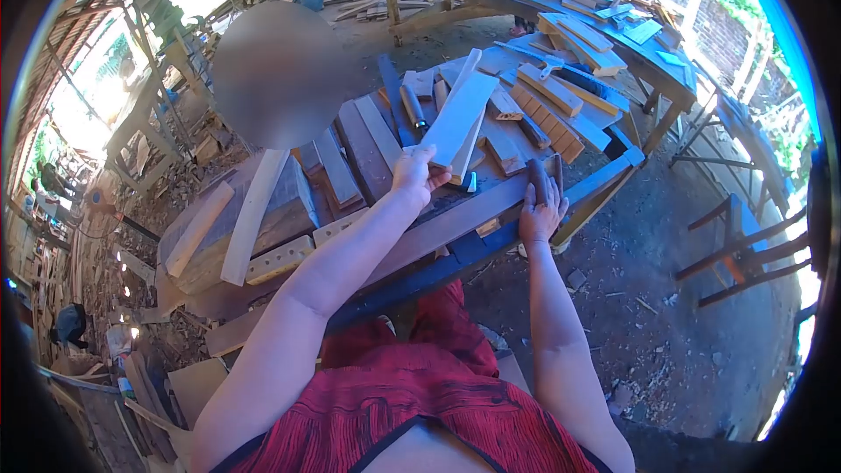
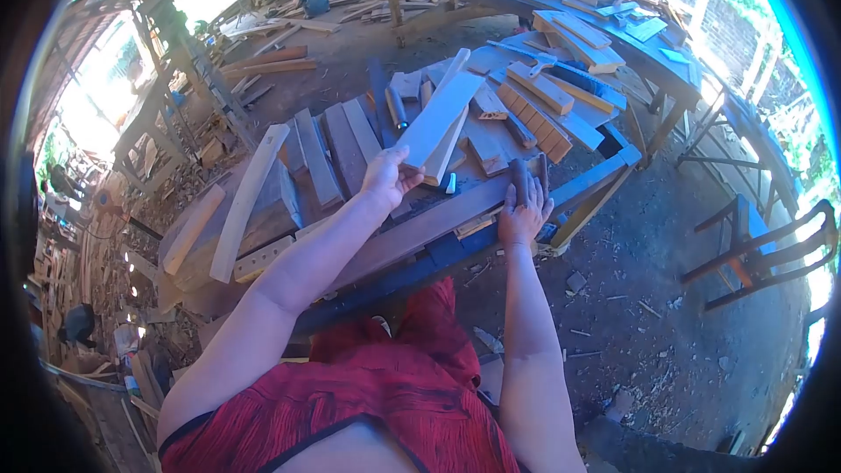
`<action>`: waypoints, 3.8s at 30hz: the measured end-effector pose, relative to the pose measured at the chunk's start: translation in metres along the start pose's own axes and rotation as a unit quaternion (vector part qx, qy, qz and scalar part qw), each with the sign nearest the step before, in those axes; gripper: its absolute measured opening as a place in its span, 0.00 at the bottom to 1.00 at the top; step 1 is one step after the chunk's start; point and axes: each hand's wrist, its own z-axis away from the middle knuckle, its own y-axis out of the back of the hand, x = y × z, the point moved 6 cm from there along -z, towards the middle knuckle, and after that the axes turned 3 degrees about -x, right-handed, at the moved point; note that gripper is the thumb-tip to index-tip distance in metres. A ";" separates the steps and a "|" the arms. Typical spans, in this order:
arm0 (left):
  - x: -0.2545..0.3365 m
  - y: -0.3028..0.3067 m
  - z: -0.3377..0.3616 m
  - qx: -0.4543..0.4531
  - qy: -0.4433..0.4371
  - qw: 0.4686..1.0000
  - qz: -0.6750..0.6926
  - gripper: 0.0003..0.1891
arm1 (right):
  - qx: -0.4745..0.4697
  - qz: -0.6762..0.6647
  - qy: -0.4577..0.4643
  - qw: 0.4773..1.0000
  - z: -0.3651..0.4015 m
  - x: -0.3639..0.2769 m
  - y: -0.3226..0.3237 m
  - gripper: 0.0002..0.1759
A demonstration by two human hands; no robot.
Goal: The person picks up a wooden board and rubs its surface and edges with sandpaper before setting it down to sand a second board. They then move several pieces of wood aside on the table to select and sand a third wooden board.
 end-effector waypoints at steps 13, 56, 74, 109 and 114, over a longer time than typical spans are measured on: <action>0.054 0.085 0.001 -0.016 -0.098 0.876 -0.471 0.26 | 0.011 -0.005 0.001 1.000 0.001 0.010 -0.011 0.23; 0.035 0.082 0.063 0.060 0.093 0.993 -0.042 0.42 | -0.016 0.017 0.008 1.000 0.001 -0.007 0.001 0.22; 0.052 0.084 0.075 0.147 0.076 0.986 0.031 0.36 | -0.018 0.028 0.008 0.999 0.000 0.001 -0.009 0.23; 0.010 0.105 -0.016 0.151 -0.007 0.938 -0.313 0.40 | -0.013 0.004 0.008 1.000 -0.002 0.002 -0.010 0.22; 0.009 0.095 -0.010 0.156 -0.006 0.944 -0.292 0.40 | -0.026 0.019 0.007 0.999 -0.001 0.011 -0.016 0.22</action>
